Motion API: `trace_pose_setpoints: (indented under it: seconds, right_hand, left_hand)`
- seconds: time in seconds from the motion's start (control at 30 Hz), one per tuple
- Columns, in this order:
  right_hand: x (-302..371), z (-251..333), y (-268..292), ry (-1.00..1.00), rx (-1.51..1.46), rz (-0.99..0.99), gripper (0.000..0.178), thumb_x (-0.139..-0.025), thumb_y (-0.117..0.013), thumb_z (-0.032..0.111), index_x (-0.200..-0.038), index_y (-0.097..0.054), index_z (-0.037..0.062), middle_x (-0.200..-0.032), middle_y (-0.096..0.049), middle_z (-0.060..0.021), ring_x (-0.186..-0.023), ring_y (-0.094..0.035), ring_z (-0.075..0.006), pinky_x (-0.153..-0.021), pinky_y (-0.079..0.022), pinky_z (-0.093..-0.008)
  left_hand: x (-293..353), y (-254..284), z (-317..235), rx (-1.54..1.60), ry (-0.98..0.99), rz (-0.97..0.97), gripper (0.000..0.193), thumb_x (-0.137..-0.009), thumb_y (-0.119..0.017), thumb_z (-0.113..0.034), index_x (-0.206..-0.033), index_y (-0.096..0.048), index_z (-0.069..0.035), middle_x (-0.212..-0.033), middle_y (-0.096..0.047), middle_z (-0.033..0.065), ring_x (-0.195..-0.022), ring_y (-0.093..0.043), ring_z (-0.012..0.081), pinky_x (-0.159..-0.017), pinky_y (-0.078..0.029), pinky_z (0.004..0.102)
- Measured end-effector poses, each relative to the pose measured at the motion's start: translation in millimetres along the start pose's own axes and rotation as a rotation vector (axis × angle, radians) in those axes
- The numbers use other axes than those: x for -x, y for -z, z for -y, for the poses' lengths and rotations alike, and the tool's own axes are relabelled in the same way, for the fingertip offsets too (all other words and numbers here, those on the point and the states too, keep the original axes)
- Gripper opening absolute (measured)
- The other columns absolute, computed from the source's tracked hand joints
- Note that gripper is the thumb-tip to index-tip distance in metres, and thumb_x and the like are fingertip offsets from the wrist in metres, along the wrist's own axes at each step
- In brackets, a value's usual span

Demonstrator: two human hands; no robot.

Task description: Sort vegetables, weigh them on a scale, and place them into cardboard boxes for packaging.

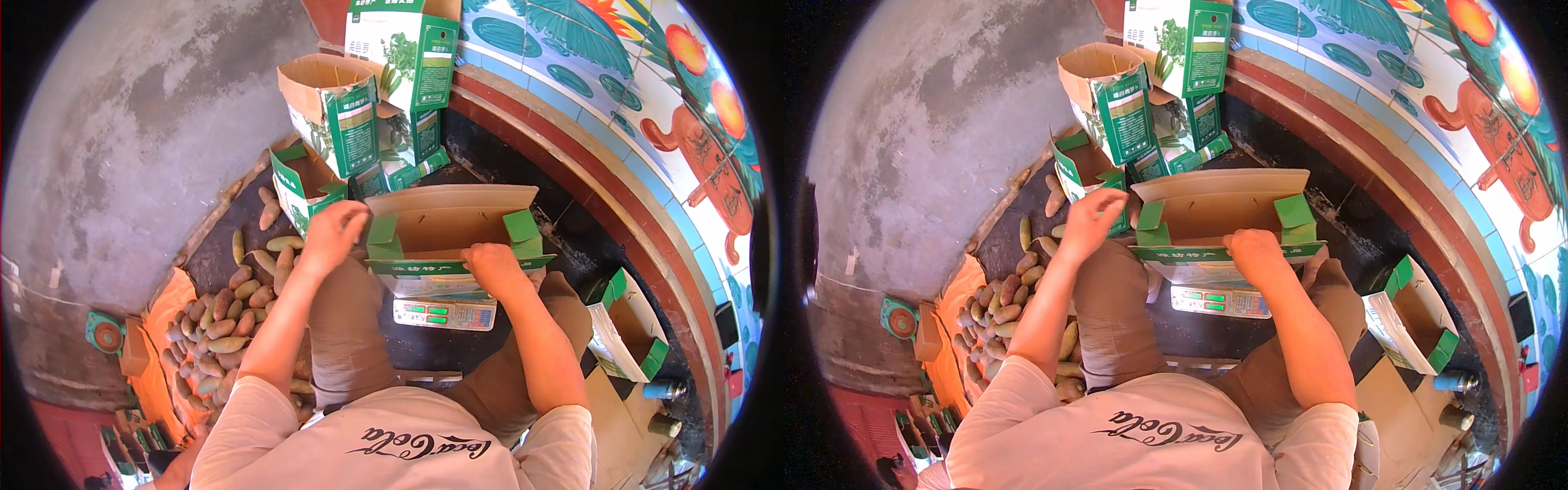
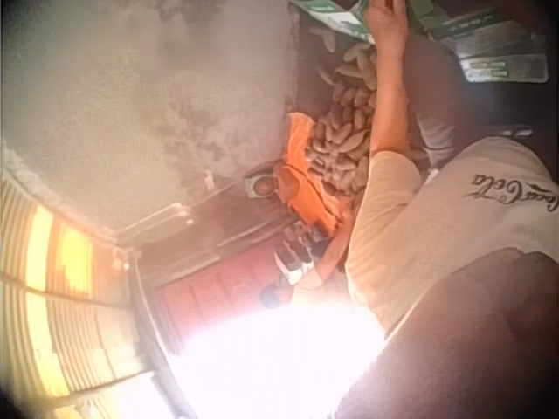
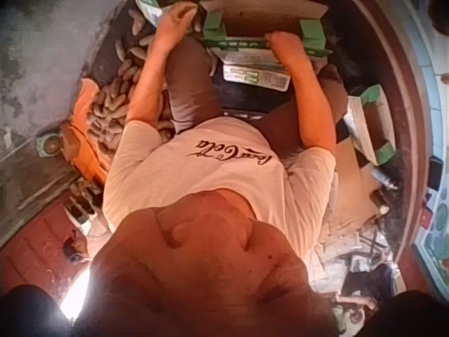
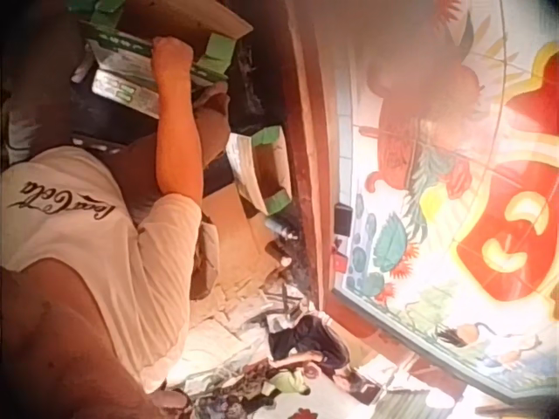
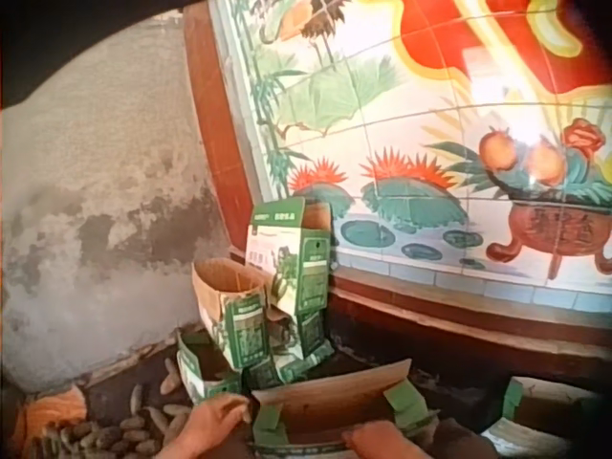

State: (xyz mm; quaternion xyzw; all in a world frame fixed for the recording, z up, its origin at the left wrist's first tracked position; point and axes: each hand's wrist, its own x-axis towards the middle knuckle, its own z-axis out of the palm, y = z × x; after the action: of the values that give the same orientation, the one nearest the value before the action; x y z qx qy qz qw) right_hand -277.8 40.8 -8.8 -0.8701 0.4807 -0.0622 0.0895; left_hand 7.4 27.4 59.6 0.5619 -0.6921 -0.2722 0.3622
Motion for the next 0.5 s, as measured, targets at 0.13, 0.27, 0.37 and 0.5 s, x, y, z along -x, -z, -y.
trace_pose_setpoints:
  seconds: [0.13, 0.27, 0.37, 0.5]
  right_hand:
    - [-5, 3, 0, 0.0, -0.012, -0.003, 0.013, -0.08, -0.061, 0.017, -0.087, -0.064, 0.0079, -0.08, -0.064, -0.0115, -0.08, -0.063, -0.0294, -0.069, -0.049, -0.0401]
    - [-1, 4, 5, -0.046, -0.082, -0.014, 0.013, -0.076, -0.064, 0.013, -0.085, -0.063, 0.0046, -0.082, -0.063, -0.0126, -0.082, -0.061, -0.0305, -0.072, -0.048, -0.0409]
    - [-3, 6, 9, -0.041, -0.072, 0.009, 0.013, -0.075, -0.064, 0.013, -0.085, -0.063, 0.0043, -0.083, -0.063, -0.0129, -0.083, -0.06, -0.0308, -0.073, -0.047, -0.0404]
    - [-1, 5, 9, -0.017, -0.013, -0.002, 0.012, -0.076, -0.065, 0.017, -0.082, -0.062, 0.0069, -0.08, -0.062, -0.011, -0.08, -0.061, -0.029, -0.07, -0.048, -0.0399]
  left_hand:
    - [30, 40, 61, -0.053, 0.01, -0.242, 0.018, -0.085, -0.059, -0.013, -0.096, -0.062, 0.001, -0.087, -0.065, 0.0116, -0.078, -0.062, 0.0178, -0.071, -0.049, 0.0307]
    - [73, 47, 126, -0.251, 0.252, -0.229, 0.018, -0.083, -0.06, -0.015, -0.095, -0.063, -0.002, -0.082, -0.064, 0.0126, -0.076, -0.063, 0.0202, -0.069, -0.049, 0.0298]
    - [117, 36, 191, -0.214, 0.353, -0.178, 0.016, -0.083, -0.06, -0.014, -0.092, -0.064, -0.001, -0.073, -0.064, 0.0085, -0.068, -0.06, 0.0139, -0.064, -0.047, 0.0289]
    - [165, 12, 242, -0.265, 0.555, -0.048, 0.019, -0.081, -0.061, -0.021, -0.092, -0.065, -0.006, -0.082, -0.066, 0.0144, -0.08, -0.065, 0.0247, -0.071, -0.05, 0.0334]
